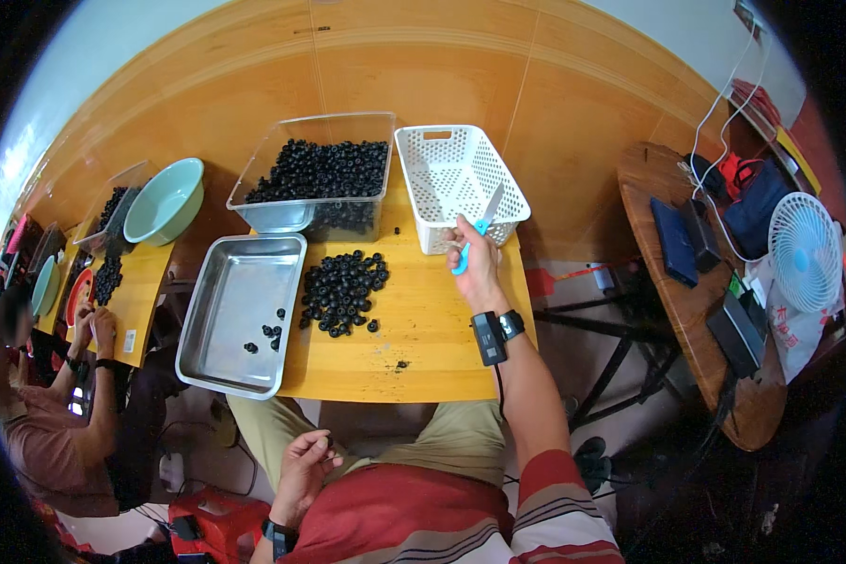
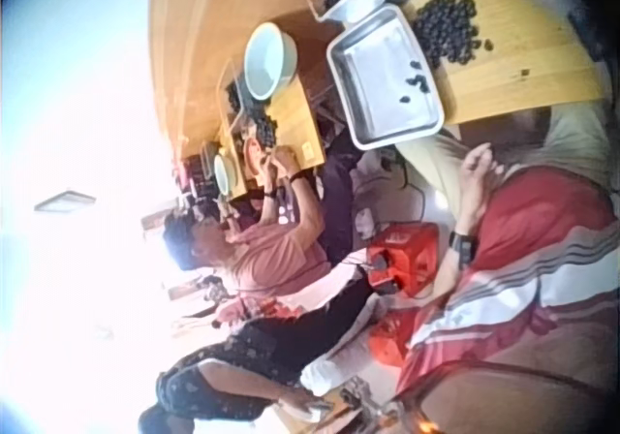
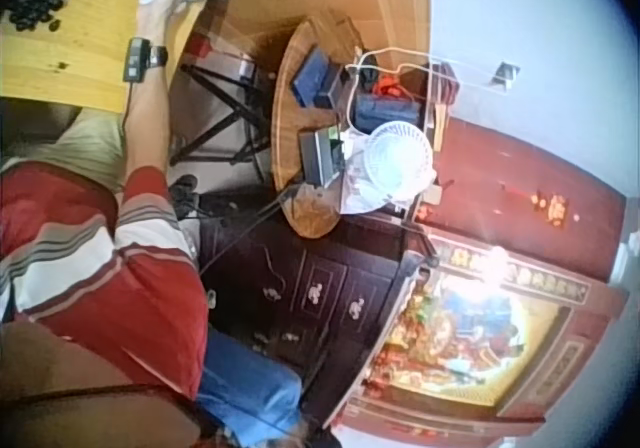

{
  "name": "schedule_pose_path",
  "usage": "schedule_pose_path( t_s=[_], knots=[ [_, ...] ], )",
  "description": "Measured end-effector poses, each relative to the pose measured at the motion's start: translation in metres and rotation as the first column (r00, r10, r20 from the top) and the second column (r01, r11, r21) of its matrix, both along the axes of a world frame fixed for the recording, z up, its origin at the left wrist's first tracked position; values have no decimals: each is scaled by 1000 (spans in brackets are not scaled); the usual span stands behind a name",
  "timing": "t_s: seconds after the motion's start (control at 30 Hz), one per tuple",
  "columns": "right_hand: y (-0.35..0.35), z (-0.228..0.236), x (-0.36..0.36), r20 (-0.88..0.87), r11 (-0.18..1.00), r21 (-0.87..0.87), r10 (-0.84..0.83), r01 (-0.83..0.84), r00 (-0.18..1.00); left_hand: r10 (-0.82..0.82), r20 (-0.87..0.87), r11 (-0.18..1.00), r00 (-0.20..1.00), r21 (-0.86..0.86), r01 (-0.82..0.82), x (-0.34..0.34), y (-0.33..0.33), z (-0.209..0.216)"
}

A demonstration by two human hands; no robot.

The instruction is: The recorder is using a knife to process and sort small black fruits (likely olives) into trays and baskets.

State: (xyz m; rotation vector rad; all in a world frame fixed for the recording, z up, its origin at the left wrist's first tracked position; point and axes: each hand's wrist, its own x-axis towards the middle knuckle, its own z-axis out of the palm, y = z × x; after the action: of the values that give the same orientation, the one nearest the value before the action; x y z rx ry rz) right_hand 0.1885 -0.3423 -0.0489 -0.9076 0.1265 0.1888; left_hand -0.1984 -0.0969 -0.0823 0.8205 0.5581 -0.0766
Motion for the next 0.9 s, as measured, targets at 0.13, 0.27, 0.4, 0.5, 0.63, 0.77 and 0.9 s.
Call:
schedule_pose_path(
  t_s=[0.13,0.27,0.4,0.5,0.63,0.77,0.9],
  knots=[
    [11,-4,17,-8,1000,16,10,-10,1000,10,10,1000,1000,-16,-10,-3,1,-2],
    [27,0,24,-35,996,-28,79,-80,996,10,17,1000,1000,-21,-9,-6,2,-2],
    [46,7,22,-24,989,-103,104,-106,994,19,4,1000,1000,-17,-19,-9,2,-3],
    [47,4,23,-22,991,-114,73,-75,997,30,11,999,999,-28,-29,-10,5,-4],
    [45,8,20,-34,980,-183,67,-72,997,35,18,999,999,-27,-35,-14,7,-5],
    [44,11,17,-24,976,-198,82,-86,996,47,26,998,999,-37,-46,-14,8,-4],
    [39,9,18,-20,975,-208,77,-80,997,48,23,998,999,-33,-48,-13,9,-5]
  ],
)
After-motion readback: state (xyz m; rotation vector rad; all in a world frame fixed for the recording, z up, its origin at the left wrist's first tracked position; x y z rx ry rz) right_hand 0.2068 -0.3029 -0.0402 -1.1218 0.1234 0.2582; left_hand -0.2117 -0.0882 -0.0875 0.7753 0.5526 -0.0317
